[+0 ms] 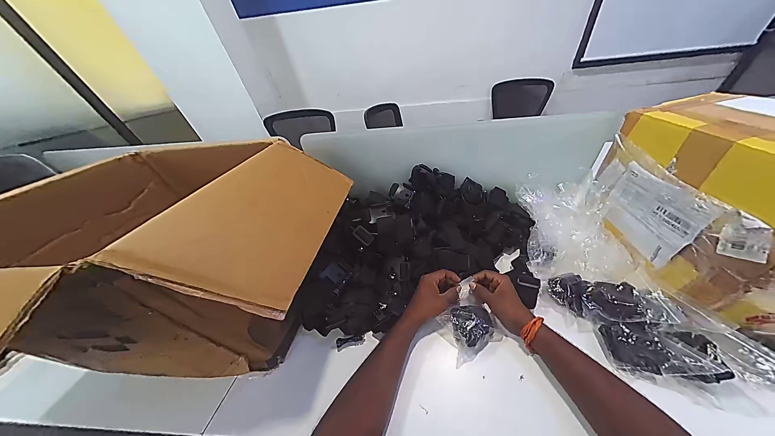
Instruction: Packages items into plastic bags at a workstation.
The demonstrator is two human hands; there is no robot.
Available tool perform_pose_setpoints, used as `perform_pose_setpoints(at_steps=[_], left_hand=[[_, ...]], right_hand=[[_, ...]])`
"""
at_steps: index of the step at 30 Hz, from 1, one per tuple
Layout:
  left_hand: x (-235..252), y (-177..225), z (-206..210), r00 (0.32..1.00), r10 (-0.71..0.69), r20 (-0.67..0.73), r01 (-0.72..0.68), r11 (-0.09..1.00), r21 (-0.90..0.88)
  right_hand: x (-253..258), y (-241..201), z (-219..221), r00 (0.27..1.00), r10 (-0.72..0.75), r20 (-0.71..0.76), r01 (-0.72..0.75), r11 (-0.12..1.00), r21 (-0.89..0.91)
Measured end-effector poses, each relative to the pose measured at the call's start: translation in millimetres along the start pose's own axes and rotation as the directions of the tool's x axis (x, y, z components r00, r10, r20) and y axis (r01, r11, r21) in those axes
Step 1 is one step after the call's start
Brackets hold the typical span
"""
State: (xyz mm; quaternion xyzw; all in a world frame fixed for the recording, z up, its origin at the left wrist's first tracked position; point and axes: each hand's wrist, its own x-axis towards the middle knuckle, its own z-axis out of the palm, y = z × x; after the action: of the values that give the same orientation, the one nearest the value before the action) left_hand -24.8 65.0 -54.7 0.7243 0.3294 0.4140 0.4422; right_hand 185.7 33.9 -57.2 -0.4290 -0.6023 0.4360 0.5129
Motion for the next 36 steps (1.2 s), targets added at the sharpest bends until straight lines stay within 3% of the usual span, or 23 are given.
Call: perform_pose_setpoints(at_steps=[6, 12, 36], left_hand=[[1.4, 1.0, 2.2, 1.0, 0.004, 0.011, -0.004, 1.0, -0.009], [2.3, -3.0, 4.4, 0.999, 0.029, -0.023, -0.029, 0.999, 0.014], [4.5, -3.1, 9.1, 0.999, 0.044, 0.021, -0.044, 0.999, 0.001]], right_hand=[[0.7, 1.6, -0.1, 1.0, -0.015, -0.002, 0.015, 1.0, -0.012], [2.3, 0.9, 2.6, 0.996, -0.012, 0.085, 0.023, 0.992, -0.126], [2.3, 3.1, -3.9, 0.99, -0.069, 0.126, 0.081, 0.992, -0.093]])
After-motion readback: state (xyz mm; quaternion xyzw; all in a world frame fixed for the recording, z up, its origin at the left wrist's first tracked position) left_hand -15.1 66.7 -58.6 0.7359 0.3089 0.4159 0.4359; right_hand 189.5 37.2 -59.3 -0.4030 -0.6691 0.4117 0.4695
